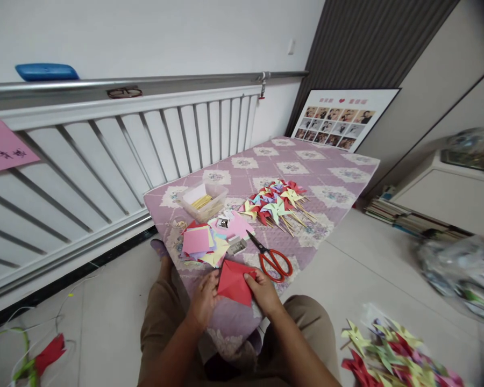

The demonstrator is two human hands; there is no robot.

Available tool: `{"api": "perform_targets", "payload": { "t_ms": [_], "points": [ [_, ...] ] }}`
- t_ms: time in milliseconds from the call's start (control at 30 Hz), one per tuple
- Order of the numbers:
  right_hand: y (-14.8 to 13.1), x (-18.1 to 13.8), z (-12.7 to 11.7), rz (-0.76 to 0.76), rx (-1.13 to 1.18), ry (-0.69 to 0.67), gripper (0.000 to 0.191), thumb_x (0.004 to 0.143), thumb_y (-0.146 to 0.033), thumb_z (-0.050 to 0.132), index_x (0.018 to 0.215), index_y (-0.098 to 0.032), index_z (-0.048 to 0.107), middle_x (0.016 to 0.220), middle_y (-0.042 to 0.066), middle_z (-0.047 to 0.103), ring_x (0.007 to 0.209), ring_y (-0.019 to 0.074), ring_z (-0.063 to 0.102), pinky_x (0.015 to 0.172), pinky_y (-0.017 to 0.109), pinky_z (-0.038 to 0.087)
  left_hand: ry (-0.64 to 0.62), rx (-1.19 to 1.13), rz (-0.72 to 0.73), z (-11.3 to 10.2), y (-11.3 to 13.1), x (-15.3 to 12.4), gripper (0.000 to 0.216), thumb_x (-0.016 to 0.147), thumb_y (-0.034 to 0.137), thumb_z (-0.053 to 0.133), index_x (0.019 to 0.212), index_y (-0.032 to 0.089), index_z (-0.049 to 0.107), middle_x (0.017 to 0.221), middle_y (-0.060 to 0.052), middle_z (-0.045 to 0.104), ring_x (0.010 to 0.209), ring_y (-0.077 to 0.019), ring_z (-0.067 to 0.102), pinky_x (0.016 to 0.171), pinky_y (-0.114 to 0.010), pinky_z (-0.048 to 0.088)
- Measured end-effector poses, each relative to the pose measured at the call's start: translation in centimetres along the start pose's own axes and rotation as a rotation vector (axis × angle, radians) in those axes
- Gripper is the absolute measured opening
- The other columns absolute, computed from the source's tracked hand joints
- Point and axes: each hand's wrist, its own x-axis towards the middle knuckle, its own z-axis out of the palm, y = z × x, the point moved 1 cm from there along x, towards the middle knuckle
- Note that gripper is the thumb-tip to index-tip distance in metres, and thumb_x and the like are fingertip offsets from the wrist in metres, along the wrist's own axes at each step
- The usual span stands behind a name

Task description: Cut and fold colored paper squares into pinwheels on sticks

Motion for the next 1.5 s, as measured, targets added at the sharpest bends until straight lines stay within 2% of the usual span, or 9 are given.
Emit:
{"api": "perform_targets", "payload": {
  "t_ms": [100, 200, 367, 467, 667, 900, 1067, 1233, 1500],
  "points": [
    [-0.1, -0.1, 0.2, -0.001, 0.025, 0.03, 0.026, 0.079, -0.046, 0.06, 0.081, -0.019, 0.063, 0.076, 0.003, 0.072, 0.067, 0.0204, 0.064, 0.061, 0.03, 0.052, -0.069, -0.128, -0.088, 0.7, -0.7, -0.6, 0.048, 0.078, 0.056, 0.059, 0.11, 0.021, 0.058, 0.111, -0.011, 0.069, 0.089, -0.0221, 0.068, 0.078, -0.034, 0.052],
    [-0.2, -0.1, 0.3, 0.001, 0.051, 0.053, 0.025, 0.08, -0.045, 0.059, 0.082, -0.02, 0.062, 0.08, 0.004, 0.073, 0.07, 0.021, 0.065, 0.062, 0.031, 0.052, -0.04, -0.233, -0.148, 1.4, -2.0, -0.8, 0.046, 0.073, 0.053, 0.068, 0.105, 0.021, 0.058, 0.106, -0.01, 0.069, 0.089, -0.0207, 0.067, 0.081, -0.034, 0.051],
    [0.1, 0.1, 0.4, 0.004, 0.1, 0.081, 0.026, 0.08, -0.048, 0.06, 0.079, -0.021, 0.061, 0.077, 0.003, 0.073, 0.069, 0.0209, 0.066, 0.068, 0.034, 0.054, -0.025, -0.39, -0.111, 2.5, -2.6, -0.5, 0.037, 0.078, 0.048, 0.065, 0.105, 0.024, 0.059, 0.112, -0.007, 0.067, 0.102, -0.0175, 0.063, 0.089, -0.033, 0.049],
    [0.4, 0.2, 0.5, 0.001, 0.119, 0.083, 0.027, 0.079, -0.048, 0.061, 0.078, -0.021, 0.061, 0.076, 0.003, 0.073, 0.068, 0.0209, 0.065, 0.067, 0.034, 0.054, -0.005, -0.395, -0.116, 3.4, -2.4, -0.3, 0.036, 0.071, 0.039, 0.075, 0.101, 0.024, 0.061, 0.107, -0.005, 0.07, 0.095, -0.0173, 0.066, 0.084, -0.032, 0.05],
    [0.3, 0.1, 0.4, -0.019, 0.139, 0.002, 0.033, 0.078, -0.051, 0.065, 0.089, -0.02, 0.064, 0.08, 0.004, 0.073, 0.077, 0.0227, 0.067, 0.073, 0.035, 0.054, 0.149, -0.362, -0.111, 5.1, -2.1, 0.8, 0.038, 0.062, 0.027, 0.081, 0.095, 0.018, 0.064, 0.093, -0.007, 0.073, 0.079, -0.0189, 0.068, 0.076, -0.032, 0.053],
    [0.1, 0.1, 0.1, -0.054, 0.125, -0.144, 0.036, 0.074, -0.043, 0.07, 0.102, -0.021, 0.062, 0.088, 0.003, 0.073, 0.079, 0.0213, 0.068, 0.079, 0.036, 0.054, 0.158, -0.411, -0.049, 4.7, -2.0, 2.0, 0.032, 0.065, 0.021, 0.078, 0.093, 0.019, 0.063, 0.087, -0.002, 0.073, 0.074, -0.0173, 0.068, 0.074, -0.031, 0.054],
    [0.7, 0.3, 0.1, -0.081, 0.075, -0.114, 0.019, 0.077, -0.033, 0.064, 0.092, -0.021, 0.061, 0.082, 0.002, 0.07, 0.075, 0.0195, 0.065, 0.076, 0.034, 0.053, 0.152, -0.375, -0.037, 4.6, -1.7, 1.9, 0.025, 0.068, 0.021, 0.075, 0.09, 0.018, 0.063, 0.084, -0.002, 0.072, 0.071, -0.018, 0.068, 0.074, -0.032, 0.053],
    [0.8, 0.2, 0.2, -0.113, 0.022, -0.082, 0.013, 0.078, -0.031, 0.06, 0.086, -0.021, 0.06, 0.075, 0.0, 0.067, 0.072, 0.0194, 0.063, 0.073, 0.032, 0.052, 0.174, -0.333, -0.06, 4.6, -1.2, 1.9, 0.016, 0.073, 0.018, 0.07, 0.086, 0.018, 0.063, 0.079, -0.003, 0.072, 0.063, -0.0169, 0.066, 0.06, -0.027, 0.051],
    [0.9, -0.1, 0.5, -0.169, -0.101, 0.003, 0.016, 0.08, -0.035, 0.06, 0.082, -0.02, 0.063, 0.066, -0.001, 0.064, 0.061, 0.0164, 0.059, 0.061, 0.027, 0.05, 0.206, -0.34, -0.056, 4.4, -1.2, 2.0, 0.015, 0.074, 0.017, 0.068, 0.088, 0.018, 0.061, 0.078, -0.003, 0.071, 0.059, -0.0143, 0.064, 0.055, -0.024, 0.049]
  ]
}}
